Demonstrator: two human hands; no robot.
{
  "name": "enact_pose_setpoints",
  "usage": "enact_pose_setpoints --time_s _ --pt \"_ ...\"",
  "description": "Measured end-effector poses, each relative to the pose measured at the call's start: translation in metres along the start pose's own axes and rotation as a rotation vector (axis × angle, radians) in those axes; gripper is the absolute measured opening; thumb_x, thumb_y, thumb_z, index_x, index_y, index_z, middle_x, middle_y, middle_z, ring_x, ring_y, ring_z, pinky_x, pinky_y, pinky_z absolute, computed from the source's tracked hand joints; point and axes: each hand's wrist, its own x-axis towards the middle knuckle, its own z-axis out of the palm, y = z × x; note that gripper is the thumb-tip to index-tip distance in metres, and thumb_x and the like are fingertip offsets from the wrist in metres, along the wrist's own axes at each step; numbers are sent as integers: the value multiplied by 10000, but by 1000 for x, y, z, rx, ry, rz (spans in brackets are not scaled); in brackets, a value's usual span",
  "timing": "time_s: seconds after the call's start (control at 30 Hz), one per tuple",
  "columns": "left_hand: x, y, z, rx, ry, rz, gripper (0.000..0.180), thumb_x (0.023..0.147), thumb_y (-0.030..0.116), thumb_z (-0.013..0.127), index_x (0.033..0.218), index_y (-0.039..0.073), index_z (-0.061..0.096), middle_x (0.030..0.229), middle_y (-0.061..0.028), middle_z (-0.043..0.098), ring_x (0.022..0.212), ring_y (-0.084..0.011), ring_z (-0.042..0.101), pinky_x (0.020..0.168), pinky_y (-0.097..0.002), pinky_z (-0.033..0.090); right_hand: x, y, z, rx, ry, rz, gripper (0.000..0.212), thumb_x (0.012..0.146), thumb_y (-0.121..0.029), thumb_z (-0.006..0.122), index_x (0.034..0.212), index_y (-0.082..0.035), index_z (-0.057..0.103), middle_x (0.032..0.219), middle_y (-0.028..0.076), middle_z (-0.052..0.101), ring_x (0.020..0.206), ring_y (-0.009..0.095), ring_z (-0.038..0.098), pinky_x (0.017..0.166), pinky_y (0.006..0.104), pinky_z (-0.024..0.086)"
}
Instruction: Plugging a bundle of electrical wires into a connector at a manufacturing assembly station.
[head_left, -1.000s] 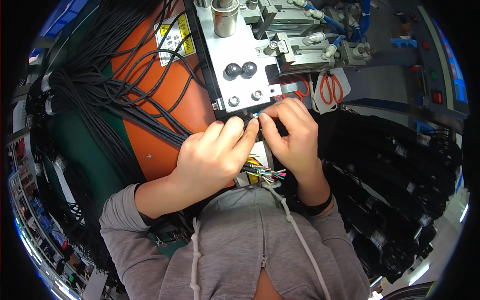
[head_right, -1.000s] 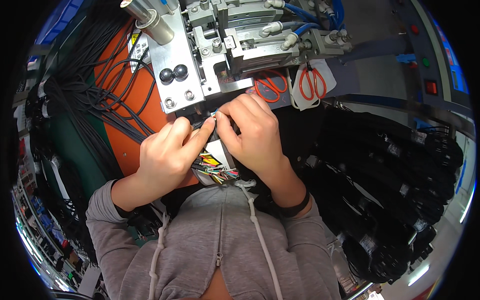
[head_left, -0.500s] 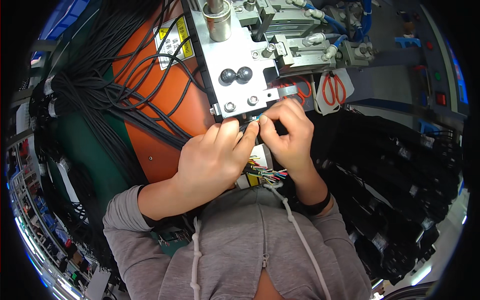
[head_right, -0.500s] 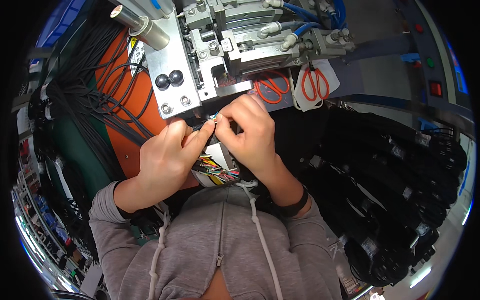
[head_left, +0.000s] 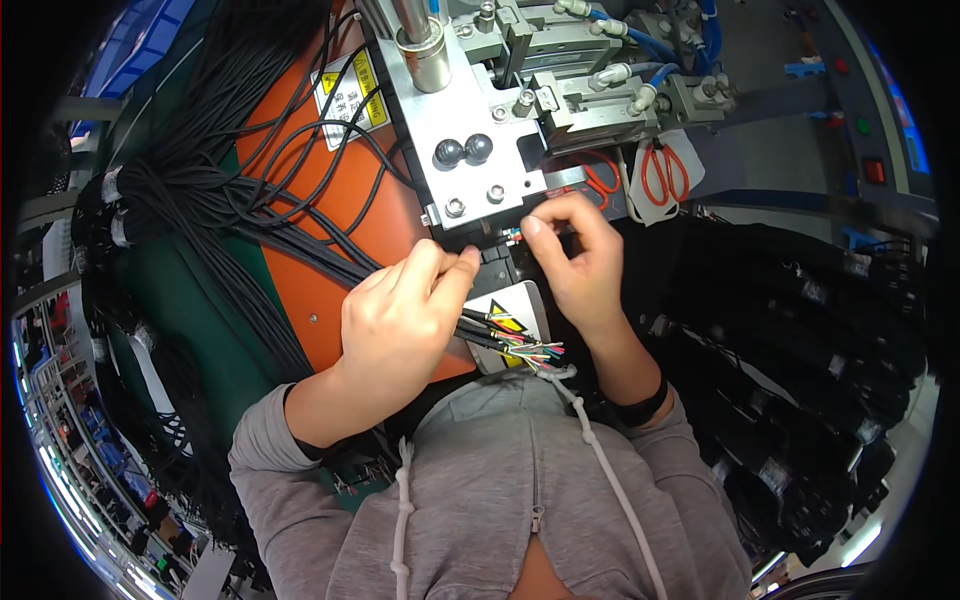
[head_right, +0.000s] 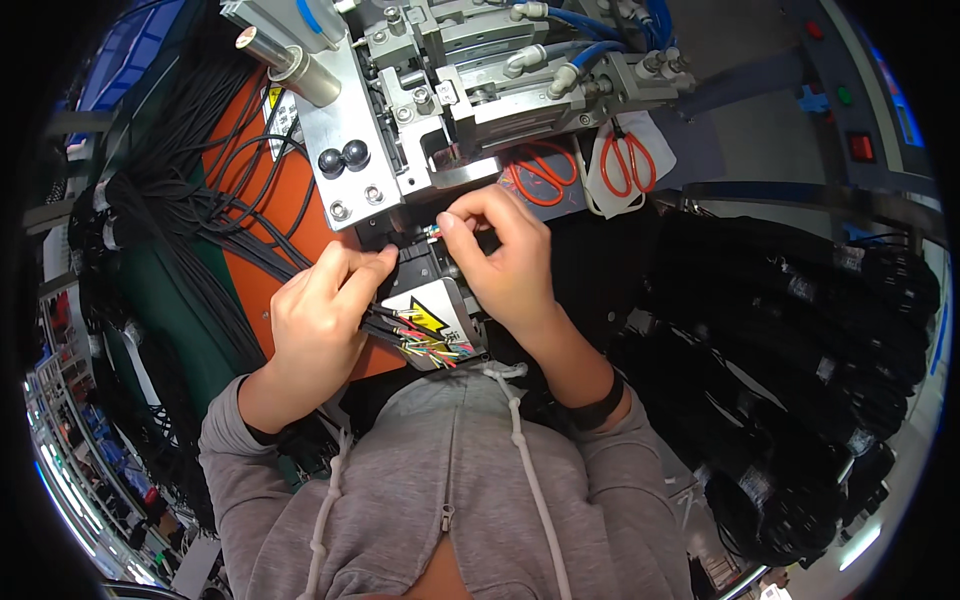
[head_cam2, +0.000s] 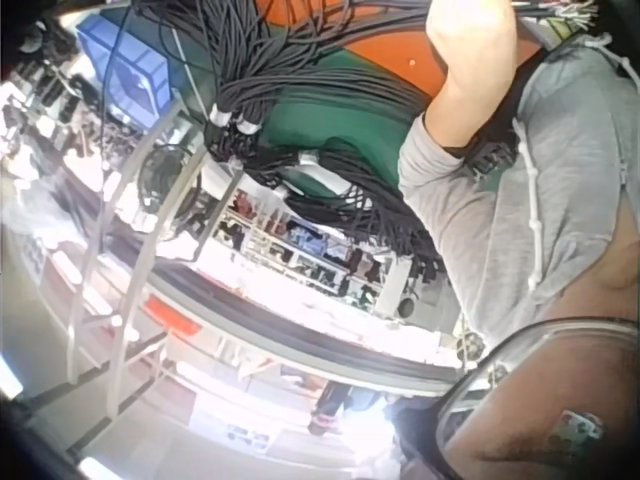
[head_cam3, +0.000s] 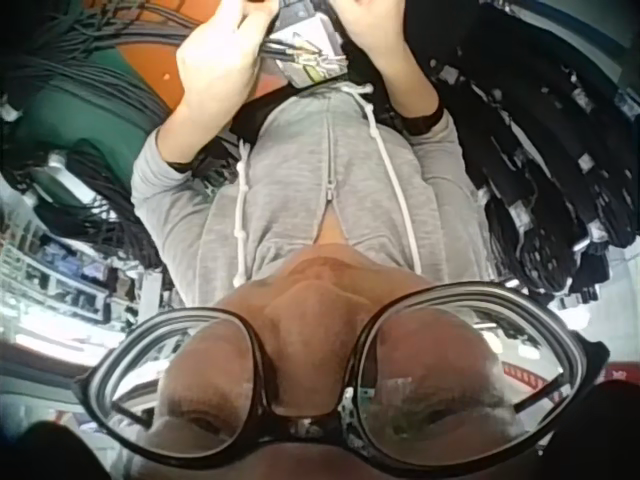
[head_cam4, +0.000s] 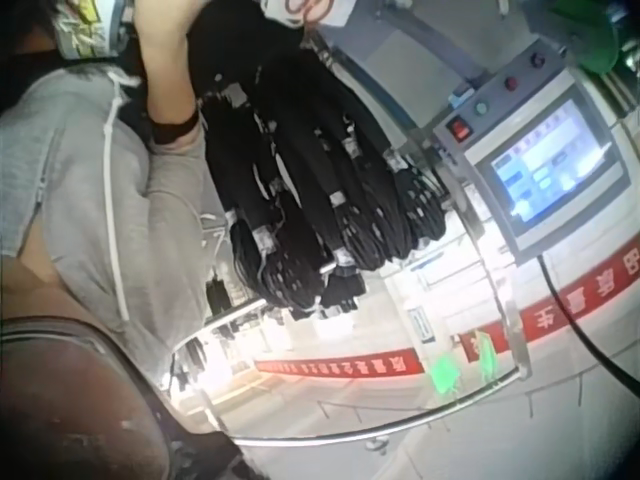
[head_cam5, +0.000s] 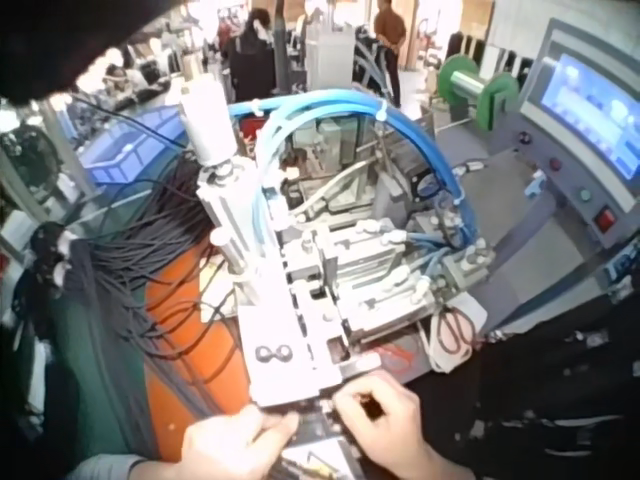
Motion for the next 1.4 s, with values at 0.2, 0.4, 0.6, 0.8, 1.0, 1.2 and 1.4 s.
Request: enact_pose_setpoints --time_s 0.2,0.4,0.6,0.8,1.0,1.2,1.4 --pt "-4 1 -2 47 -47 -122 206 709 66 657 913 39 662 833 -29 557 657 -125 598 558 -277 475 4 -14 -4 -24 -330 -617 133 729 6 726 853 -9 679 838 87 665 752 200 625 692 296 487" --pt "5 -9 -5 -120 123 126 290 705 86 673 991 39 684 907 -46 574 655 -127 578 565 -264 473 0 -18 -9 57 -301 -654 168 694 -3 766 844 -4 690 847 101 672 755 222 629 684 312 488" --pt "8 -12 0 -206 454 284 394 696 122 684 1082 44 691 988 -94 612 664 -139 566 569 -262 481 -9 -15 -22 322 -99 -474 187 711 -2 766 871 18 673 853 125 663 782 217 624 682 311 485" --pt "15 -6 0 -228 300 279 321 694 40 743 1005 -18 688 893 -101 622 596 -168 598 493 -253 467 -7 -33 -19 317 -161 -402 206 707 35 758 884 31 652 841 139 654 783 209 617 678 309 489" --pt "14 -8 -1 -402 275 195 272 726 128 704 938 -40 674 778 -101 619 592 -188 613 474 -282 470 -8 -39 -8 174 -101 -487 202 719 40 752 891 38 647 851 144 657 773 227 616 684 314 497" --pt "15 -4 0 -410 347 202 262 695 100 737 909 -35 669 722 -84 610 573 -186 608 454 -285 454 -14 -41 14 741 95 -296 188 713 13 770 857 27 650 851 143 655 779 236 620 688 318 500" --pt "15 -5 1 -410 358 189 220 684 69 745 863 -24 657 706 -66 590 551 -185 586 439 -282 436 1 -37 -1 233 -61 -531 177 706 9 768 827 10 638 842 127 638 778 233 617 682 327 500"
